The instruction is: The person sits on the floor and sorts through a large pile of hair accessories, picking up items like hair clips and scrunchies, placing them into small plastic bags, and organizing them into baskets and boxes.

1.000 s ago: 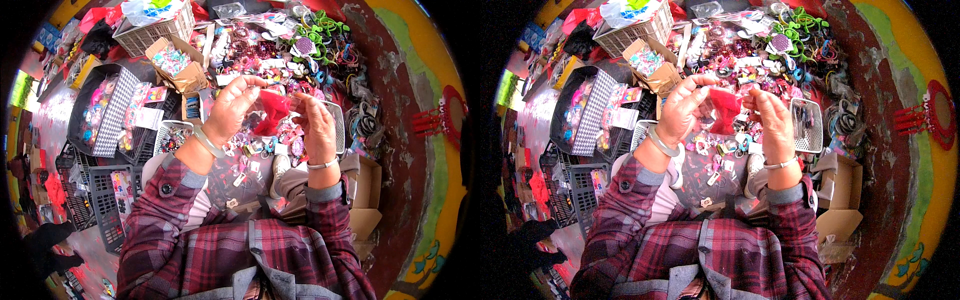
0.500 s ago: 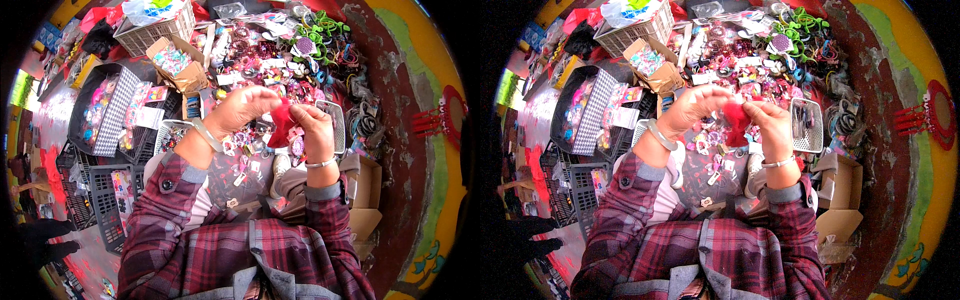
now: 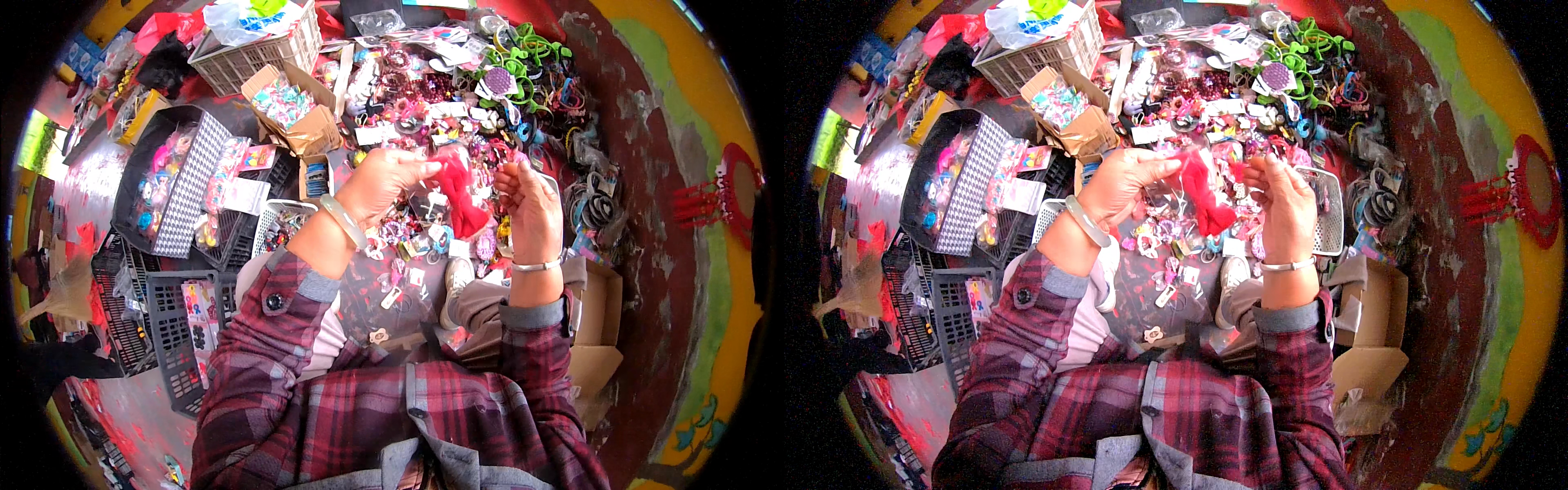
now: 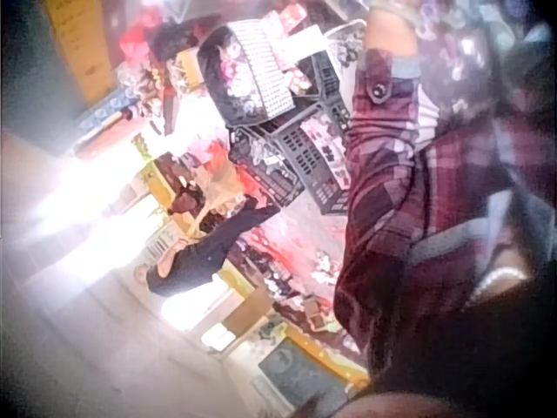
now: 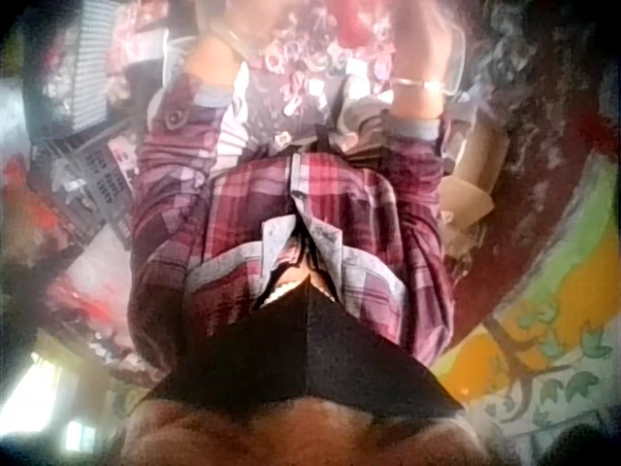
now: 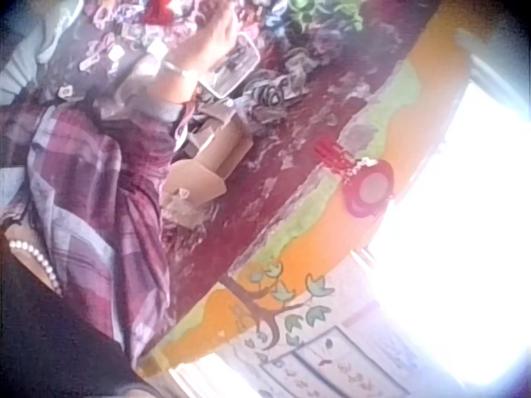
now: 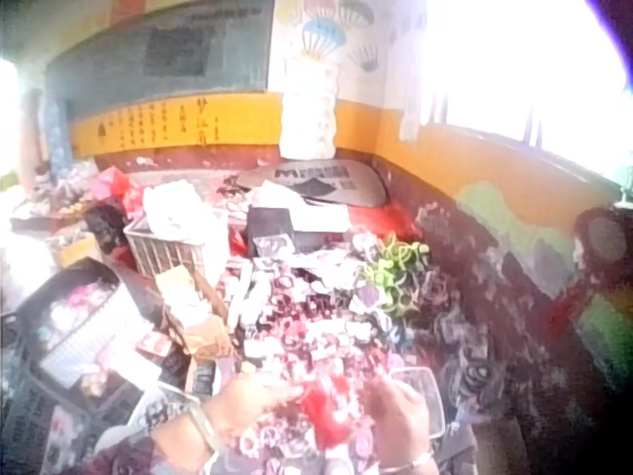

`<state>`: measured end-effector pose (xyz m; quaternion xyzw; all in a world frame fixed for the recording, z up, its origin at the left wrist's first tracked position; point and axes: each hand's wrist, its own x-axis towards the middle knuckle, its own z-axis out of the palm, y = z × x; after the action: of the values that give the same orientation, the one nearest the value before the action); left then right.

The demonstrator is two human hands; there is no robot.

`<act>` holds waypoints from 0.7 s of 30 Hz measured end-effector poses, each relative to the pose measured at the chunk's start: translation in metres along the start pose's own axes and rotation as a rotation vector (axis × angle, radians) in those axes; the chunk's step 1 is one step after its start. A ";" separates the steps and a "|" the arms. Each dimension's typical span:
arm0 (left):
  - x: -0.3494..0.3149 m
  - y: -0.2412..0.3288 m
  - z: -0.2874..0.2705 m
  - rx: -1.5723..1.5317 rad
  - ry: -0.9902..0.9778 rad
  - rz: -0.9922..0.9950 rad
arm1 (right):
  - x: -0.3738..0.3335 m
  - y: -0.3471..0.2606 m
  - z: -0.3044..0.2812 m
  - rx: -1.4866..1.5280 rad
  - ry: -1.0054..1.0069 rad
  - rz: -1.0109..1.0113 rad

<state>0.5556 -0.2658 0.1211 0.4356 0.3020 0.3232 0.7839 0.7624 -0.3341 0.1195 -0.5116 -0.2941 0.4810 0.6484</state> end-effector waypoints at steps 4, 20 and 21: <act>0.004 0.000 -0.007 -0.224 0.128 0.010 | -0.002 0.007 0.002 -0.078 -0.091 0.134; -0.001 0.011 -0.016 -0.157 -0.014 0.142 | -0.010 -0.001 0.009 0.149 -0.102 0.140; -0.002 0.014 -0.019 -0.136 -0.033 0.110 | -0.008 0.002 0.006 0.134 -0.128 0.153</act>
<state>0.5365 -0.2527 0.1257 0.4024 0.2422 0.3784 0.7976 0.7535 -0.3397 0.1202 -0.4564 -0.2621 0.5793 0.6224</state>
